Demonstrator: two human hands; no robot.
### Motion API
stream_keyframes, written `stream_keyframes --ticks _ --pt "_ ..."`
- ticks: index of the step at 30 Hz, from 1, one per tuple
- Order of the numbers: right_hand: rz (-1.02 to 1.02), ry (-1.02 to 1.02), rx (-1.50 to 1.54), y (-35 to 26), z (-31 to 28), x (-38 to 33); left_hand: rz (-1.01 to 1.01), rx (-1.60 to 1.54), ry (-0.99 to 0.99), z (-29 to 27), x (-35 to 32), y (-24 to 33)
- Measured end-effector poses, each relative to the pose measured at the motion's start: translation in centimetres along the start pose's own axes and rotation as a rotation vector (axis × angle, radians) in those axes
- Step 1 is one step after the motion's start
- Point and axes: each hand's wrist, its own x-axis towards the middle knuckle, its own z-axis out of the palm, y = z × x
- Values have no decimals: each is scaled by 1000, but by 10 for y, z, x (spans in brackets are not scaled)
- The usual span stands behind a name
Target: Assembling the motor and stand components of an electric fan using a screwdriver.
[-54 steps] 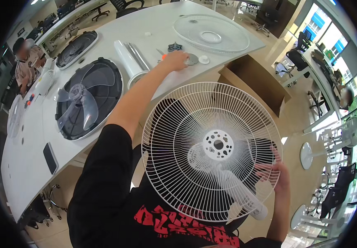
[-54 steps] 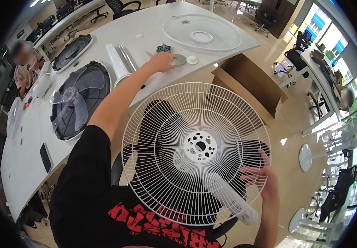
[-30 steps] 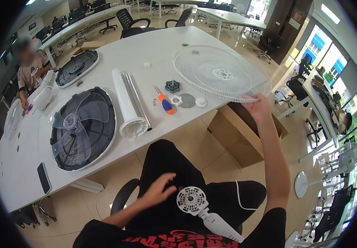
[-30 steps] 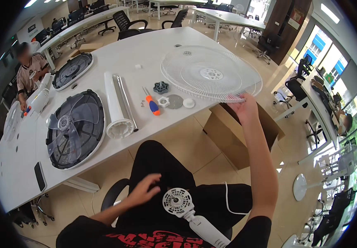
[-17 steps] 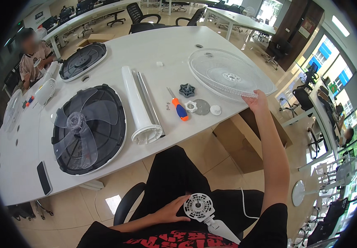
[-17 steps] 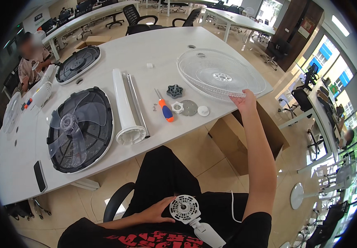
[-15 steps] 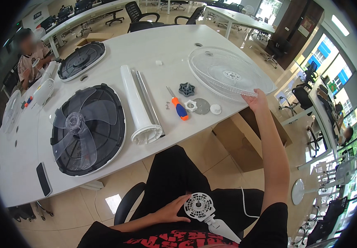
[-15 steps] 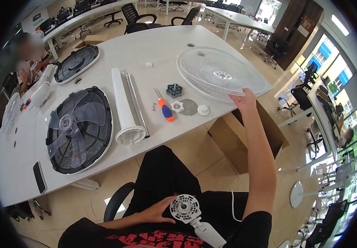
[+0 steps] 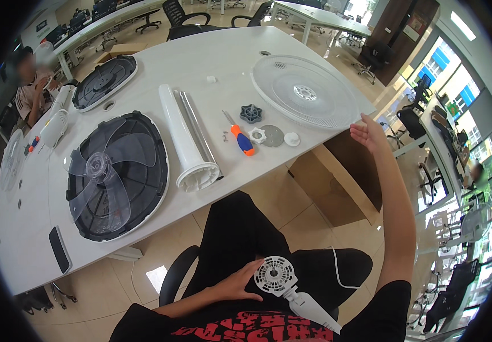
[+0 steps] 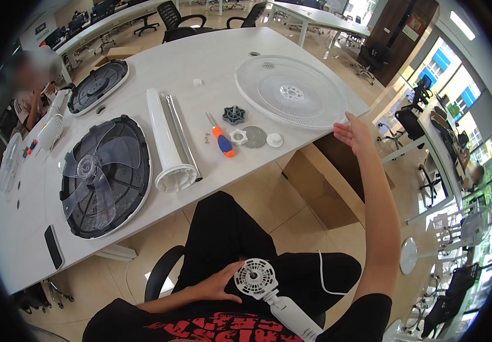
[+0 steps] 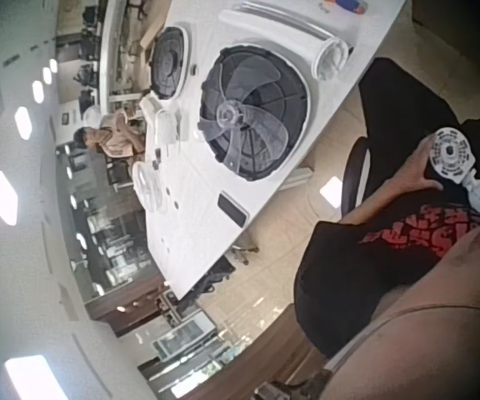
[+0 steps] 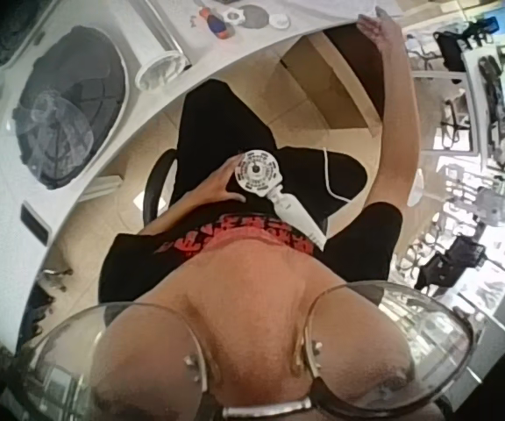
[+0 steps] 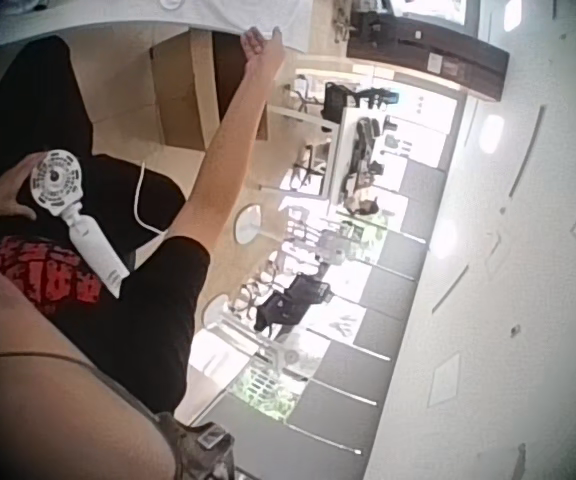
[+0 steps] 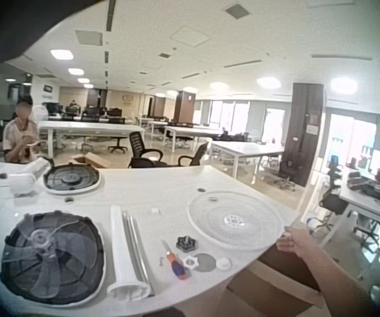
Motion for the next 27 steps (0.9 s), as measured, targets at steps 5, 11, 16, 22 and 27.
stream_keyframes --ticks 5,11,16,22,27 --pt "-86 -30 -69 -29 -3 -63 20 71 -15 4 -1 1" --pt "-136 -331 -555 6 -7 -150 43 92 -87 0 -1 6" --pt "-229 -813 -1415 104 -44 -249 13 98 -108 0 -1 15" --pt "-284 -655 -1758 187 -107 -347 71 132 -77 6 0 21" --pt "-493 -325 -1760 237 -132 -345 108 157 -84 14 5 13"
